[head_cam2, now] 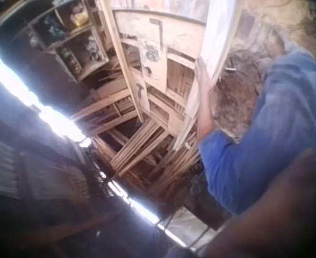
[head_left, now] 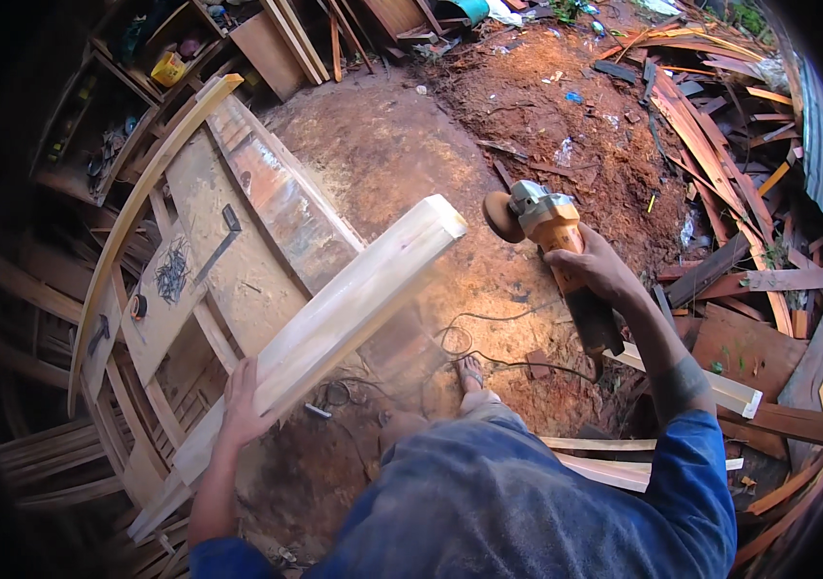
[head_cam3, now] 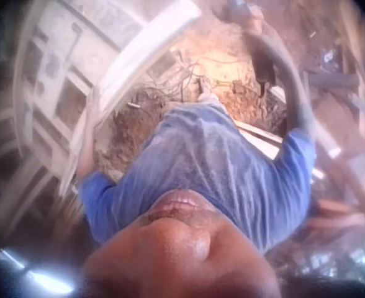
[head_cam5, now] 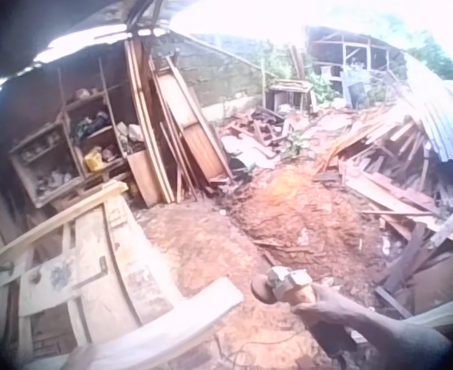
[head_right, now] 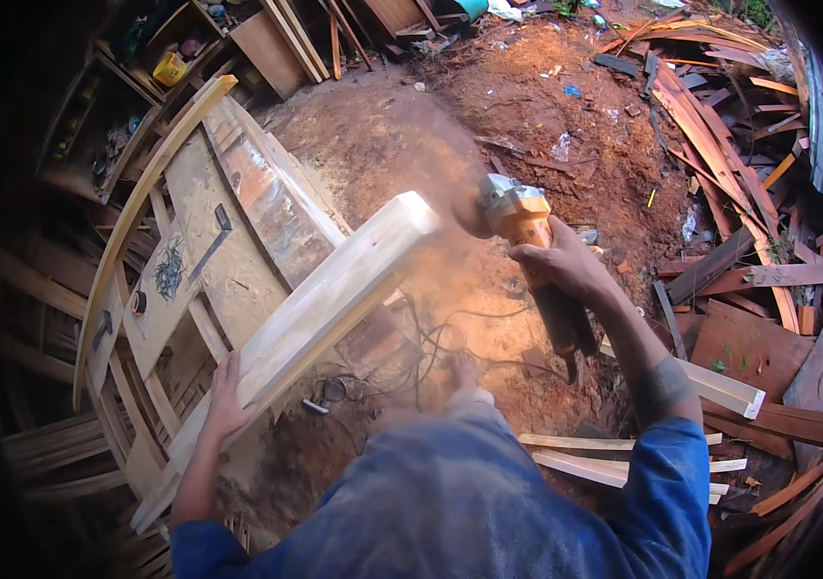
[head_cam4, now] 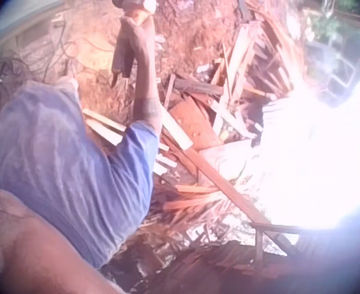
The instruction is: The person sands the edges of a wooden frame with an angle grinder and hammers wooden strips onto the structure using a hammer and nails.
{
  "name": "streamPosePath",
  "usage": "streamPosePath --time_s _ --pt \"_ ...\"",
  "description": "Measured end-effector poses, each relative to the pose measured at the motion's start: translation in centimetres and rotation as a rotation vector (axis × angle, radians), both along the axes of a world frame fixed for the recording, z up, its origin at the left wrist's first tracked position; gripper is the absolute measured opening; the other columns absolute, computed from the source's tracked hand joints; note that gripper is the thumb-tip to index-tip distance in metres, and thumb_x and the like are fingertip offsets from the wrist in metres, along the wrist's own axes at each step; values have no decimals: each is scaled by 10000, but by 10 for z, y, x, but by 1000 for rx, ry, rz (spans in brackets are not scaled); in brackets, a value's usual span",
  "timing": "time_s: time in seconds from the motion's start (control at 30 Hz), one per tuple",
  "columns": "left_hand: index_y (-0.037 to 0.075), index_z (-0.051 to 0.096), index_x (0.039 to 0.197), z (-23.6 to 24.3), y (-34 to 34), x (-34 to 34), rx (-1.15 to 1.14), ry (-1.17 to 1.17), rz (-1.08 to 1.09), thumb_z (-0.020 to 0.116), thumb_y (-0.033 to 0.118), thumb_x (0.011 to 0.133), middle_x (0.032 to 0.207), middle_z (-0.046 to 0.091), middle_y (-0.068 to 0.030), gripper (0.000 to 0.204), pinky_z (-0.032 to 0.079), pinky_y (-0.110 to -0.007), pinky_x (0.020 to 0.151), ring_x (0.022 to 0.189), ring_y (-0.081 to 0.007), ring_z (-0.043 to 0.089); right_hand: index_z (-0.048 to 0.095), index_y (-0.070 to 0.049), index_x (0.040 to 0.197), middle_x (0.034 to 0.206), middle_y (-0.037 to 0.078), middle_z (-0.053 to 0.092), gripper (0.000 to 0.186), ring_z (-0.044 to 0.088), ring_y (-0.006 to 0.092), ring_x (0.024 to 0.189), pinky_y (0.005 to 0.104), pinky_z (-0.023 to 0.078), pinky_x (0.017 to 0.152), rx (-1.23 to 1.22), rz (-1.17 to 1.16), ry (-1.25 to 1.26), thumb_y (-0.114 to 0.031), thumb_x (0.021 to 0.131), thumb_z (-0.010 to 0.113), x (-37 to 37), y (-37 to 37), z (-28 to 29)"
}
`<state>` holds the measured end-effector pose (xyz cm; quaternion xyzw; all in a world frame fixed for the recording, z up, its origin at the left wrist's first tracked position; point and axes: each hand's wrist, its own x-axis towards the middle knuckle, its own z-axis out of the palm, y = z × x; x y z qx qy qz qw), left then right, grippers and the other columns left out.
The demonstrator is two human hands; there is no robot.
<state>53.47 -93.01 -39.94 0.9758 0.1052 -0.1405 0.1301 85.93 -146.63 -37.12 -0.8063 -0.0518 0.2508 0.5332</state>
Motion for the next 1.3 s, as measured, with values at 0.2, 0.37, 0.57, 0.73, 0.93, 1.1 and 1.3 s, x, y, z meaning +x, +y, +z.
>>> streamPosePath --time_s 0.2,0.37,0.57,0.73,0.93,1.1,1.3 --pt "75 319 1544 -29 -17 9 259 -150 127 858 427 621 1368 474 -166 1125 334 -506 1088 1268 -381 441 532 -1 1271 1032 107 636 562 610 171 915 331 515 811 23 146 86 -296 841 743 22 46 -12" --pt "77 337 1536 -27 -22 13 276 -156 121 867 438 616 1316 501 -155 1121 354 -499 1061 1211 -364 472 537 10 1248 1003 98 643 544 620 163 867 327 518 778 -23 175 114 -289 839 738 27 46 -10" --pt "79 362 1525 -27 -21 13 304 -203 95 869 435 620 1284 514 -154 1097 365 -493 1045 1177 -364 485 551 -4 1209 971 73 641 497 613 149 847 317 515 763 15 197 166 -284 841 731 23 36 -12" --pt "79 394 1506 -23 -23 14 263 -178 131 860 437 648 1316 510 -179 1040 338 -506 1089 1249 -373 463 540 -14 1232 976 69 625 510 598 150 831 326 512 774 -26 212 124 -281 839 725 26 66 4" --pt "67 400 1502 -24 -21 15 264 -189 124 855 455 654 1328 500 -176 1038 340 -511 1089 1245 -376 464 544 -19 1230 968 59 619 502 596 146 816 318 516 744 -34 208 102 -272 836 725 31 63 -3" --pt "68 398 1504 -25 -22 10 266 -191 135 850 477 654 1340 491 -177 1046 330 -518 1098 1257 -376 454 549 -26 1238 938 66 627 501 614 151 781 323 524 687 -74 162 141 -280 844 727 15 30 -14" --pt "55 377 1516 8 -63 32 207 -289 135 846 517 650 1454 419 -193 1087 233 -557 1182 1397 -376 345 502 -23 1222 858 64 591 406 609 152 655 305 531 577 153 -132 205 -224 909 664 -12 -8 -22"
